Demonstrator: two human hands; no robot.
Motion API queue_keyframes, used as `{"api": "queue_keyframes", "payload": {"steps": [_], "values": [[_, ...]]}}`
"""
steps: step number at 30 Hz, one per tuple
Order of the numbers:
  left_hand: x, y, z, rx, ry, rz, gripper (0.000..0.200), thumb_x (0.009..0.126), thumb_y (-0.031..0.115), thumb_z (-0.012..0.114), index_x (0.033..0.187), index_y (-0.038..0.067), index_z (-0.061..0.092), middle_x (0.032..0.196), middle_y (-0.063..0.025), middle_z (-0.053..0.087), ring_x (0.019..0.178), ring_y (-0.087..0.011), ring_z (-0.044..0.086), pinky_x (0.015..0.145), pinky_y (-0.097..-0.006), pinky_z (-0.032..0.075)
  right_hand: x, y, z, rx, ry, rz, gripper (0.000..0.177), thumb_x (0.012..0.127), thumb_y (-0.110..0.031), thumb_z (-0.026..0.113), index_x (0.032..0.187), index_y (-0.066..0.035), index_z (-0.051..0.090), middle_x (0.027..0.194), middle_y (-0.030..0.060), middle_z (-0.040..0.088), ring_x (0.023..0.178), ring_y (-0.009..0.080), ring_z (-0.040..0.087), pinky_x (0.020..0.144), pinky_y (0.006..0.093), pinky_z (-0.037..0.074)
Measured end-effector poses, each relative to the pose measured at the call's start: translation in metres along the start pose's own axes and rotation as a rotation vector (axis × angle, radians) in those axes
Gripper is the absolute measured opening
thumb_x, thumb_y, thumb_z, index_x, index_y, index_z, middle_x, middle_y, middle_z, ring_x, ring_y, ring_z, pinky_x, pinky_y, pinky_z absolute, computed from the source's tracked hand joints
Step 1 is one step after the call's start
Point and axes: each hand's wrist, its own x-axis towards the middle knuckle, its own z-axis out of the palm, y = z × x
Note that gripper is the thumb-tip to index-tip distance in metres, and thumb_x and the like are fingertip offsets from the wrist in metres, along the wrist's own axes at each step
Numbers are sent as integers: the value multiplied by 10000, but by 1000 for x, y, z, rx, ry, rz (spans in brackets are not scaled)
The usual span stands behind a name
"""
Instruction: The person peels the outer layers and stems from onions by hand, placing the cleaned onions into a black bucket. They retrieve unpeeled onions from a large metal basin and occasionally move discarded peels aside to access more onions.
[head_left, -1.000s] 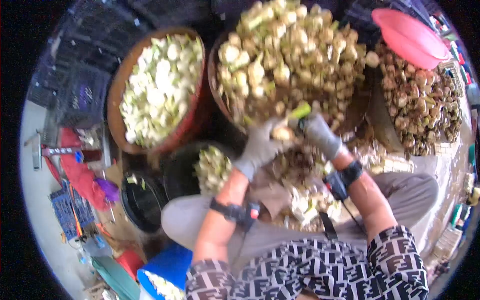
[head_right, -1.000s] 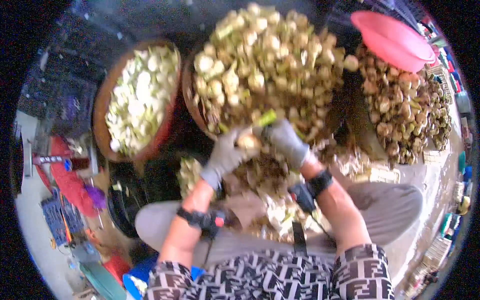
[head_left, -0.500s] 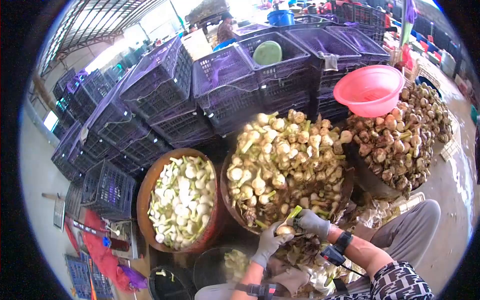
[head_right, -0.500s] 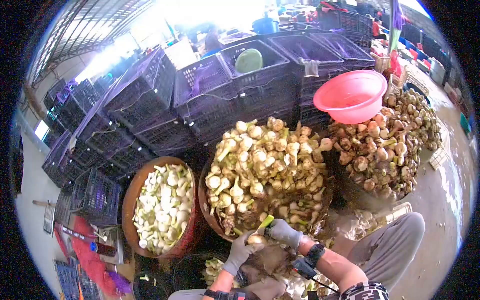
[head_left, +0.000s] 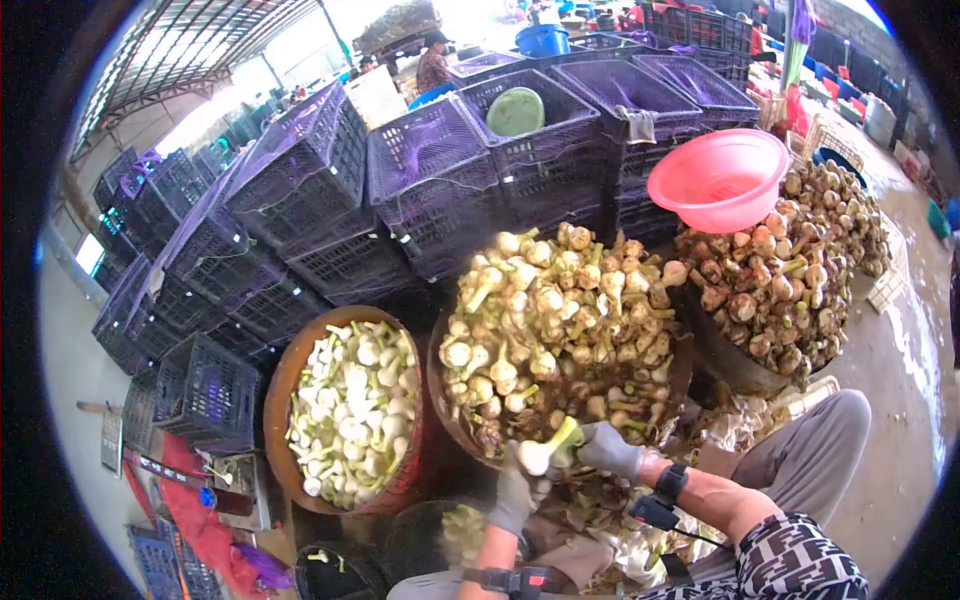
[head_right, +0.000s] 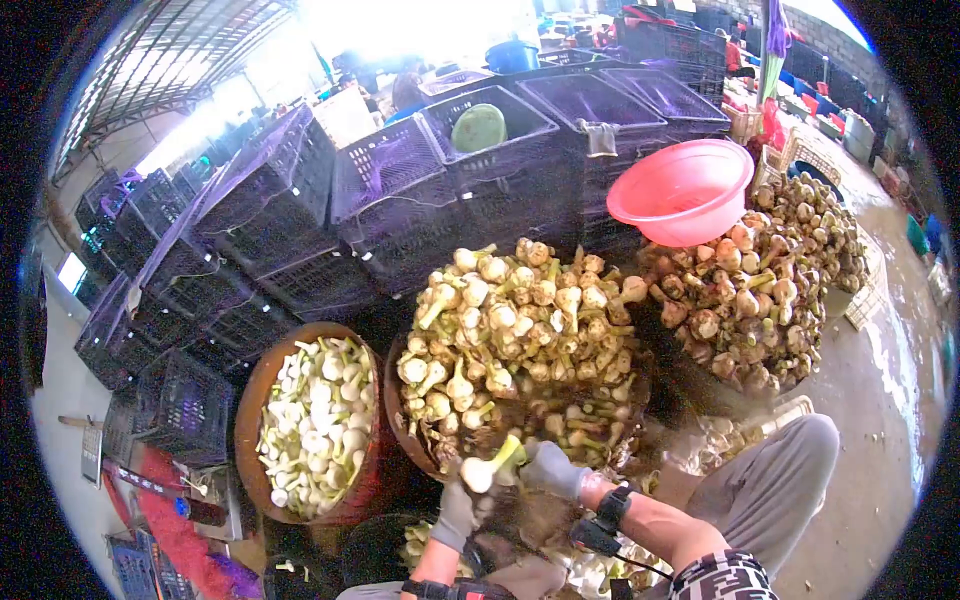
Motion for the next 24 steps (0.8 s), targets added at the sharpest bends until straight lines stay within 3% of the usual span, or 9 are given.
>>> {"api": "queue_keyframes", "payload": {"steps": [4, 8, 10, 12, 13, 17, 20, 21, 24], "values": [[1, 5, 13, 43, 91, 249, 579, 887, 558, 333, 1032, 52, 575, 867, -73, 631, 710, -146, 597, 607, -265, 488, 4, 1, 3, -7, 56, -217, 360, 700, 2, 524, 1051, -75, 557, 923, 69, 645, 815, 122, 590, 713, 280, 469], [8, -11, 12, 662, 380, 436, 404, 887, 325, 482, 1129, 5, 531, 1050, -71, 580, 961, -127, 521, 854, -281, 400, -9, -22, -4, 229, -41, 33, 200, 725, 2, 551, 913, -9, 618, 864, 6, 625, 778, 87, 542, 682, 248, 455], [17, -15, -1, 367, 157, 547, 455, 898, 421, 437, 1082, 20, 549, 931, -66, 605, 869, -144, 550, 759, -266, 433, -12, -11, -4, 225, -9, -88, 165, 715, -11, 565, 863, -30, 636, 803, 38, 630, 741, 153, 572, 667, 283, 462], [5, -1, -4, -49, -91, 133, 521, 899, 508, 328, 1033, 61, 561, 787, -39, 606, 629, -164, 564, 473, -287, 444, -17, -4, -12, -184, 76, -565, 174, 692, -12, 587, 855, -54, 632, 830, 89, 633, 752, 210, 595, 679, 299, 476], [3, 0, 2, -43, 20, 125, 567, 884, 554, 318, 1067, 66, 542, 757, -41, 588, 537, -154, 536, 339, -280, 372, -18, -5, -8, -130, 74, -493, 135, 672, -16, 603, 798, -58, 626, 822, 113, 621, 749, 250, 591, 679, 299, 475], [8, 5, 0, 514, 428, 506, 509, 877, 415, 483, 1129, -24, 540, 1047, -90, 589, 953, -153, 523, 872, -284, 376, -18, -10, -3, 64, 100, -296, 94, 750, -52, 604, 836, -16, 611, 791, 30, 614, 723, 114, 575, 648, 263, 483], [1, 15, 8, 732, 439, 516, 342, 802, 250, 618, 1027, -7, 602, 953, -81, 633, 818, -164, 576, 762, -269, 435, -18, -30, -2, 535, 18, 82, 146, 801, -49, 534, 910, 28, 593, 822, 55, 619, 709, 108, 569, 636, 252, 484], [3, 13, 11, 1057, 544, 741, 290, 781, 243, 649, 950, 8, 631, 836, -69, 647, 704, -138, 581, 676, -262, 449, -13, -12, 1, 382, -49, -61, 148, 808, -35, 507, 909, 28, 594, 828, 32, 621, 712, 97, 558, 631, 246, 474], [3, 7, 6, 1131, 538, 556, 246, 764, 227, 680, 871, 7, 649, 751, -60, 648, 677, -103, 572, 639, -263, 444, -12, -11, -13, -55, -71, -474, 57, 796, -25, 542, 792, 2, 592, 729, -18, 597, 669, 52, 507, 586, 219, 435]]}}
